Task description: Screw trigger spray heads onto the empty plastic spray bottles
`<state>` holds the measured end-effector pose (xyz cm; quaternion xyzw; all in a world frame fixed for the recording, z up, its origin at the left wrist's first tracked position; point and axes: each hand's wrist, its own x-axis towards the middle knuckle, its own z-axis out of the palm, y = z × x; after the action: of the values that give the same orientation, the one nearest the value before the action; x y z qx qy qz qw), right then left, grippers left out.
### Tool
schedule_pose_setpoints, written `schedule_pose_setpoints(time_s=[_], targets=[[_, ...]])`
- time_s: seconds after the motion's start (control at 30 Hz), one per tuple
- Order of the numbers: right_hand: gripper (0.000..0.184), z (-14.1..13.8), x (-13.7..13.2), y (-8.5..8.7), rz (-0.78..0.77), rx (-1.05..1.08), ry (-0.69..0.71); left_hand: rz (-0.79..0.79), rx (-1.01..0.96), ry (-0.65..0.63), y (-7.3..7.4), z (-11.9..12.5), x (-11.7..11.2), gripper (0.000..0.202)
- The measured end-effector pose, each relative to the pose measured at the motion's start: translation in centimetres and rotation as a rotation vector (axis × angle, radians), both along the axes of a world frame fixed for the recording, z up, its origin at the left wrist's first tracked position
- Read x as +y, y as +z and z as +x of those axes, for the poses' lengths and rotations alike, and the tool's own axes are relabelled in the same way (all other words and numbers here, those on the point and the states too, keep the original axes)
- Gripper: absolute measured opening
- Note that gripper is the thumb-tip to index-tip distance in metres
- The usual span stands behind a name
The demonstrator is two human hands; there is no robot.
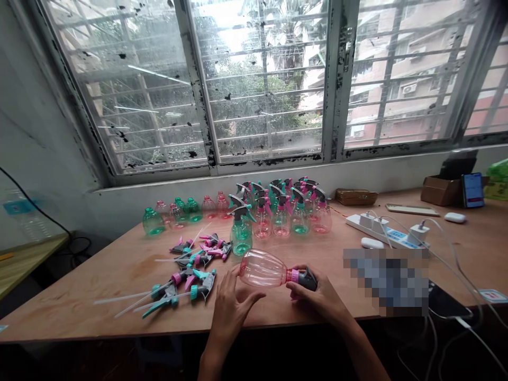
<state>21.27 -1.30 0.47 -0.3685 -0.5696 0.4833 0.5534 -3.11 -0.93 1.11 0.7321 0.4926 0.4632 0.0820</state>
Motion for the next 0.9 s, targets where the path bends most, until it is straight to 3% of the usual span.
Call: schedule_pose_setpoints(time_s=[0.2,0.47,0.63,0.9], targets=[[0.043,0.01,-0.20,0.15,0.010,-0.025,0.006,-0.033,-0.066,-0.016,0.09,-0.16,-0.04,0.042],[0.046,0.16,0.03,-0.24,0.021,0.001,-0.046,0.094,-0.006,0.030,-0.69,-0.40,0.53,0.046],[0.047,0.17,0.19,-0.52,0.010,-0.002,-0.020,0.091,0.050,0.058,-0.66,-0.25,0.17,0.056],[0.048,-0.05,-0.07,-0.05,0.007,-0.012,-0.015,0.051,0.012,0.050,-0.38,-0.05,-0.07,0.048]])
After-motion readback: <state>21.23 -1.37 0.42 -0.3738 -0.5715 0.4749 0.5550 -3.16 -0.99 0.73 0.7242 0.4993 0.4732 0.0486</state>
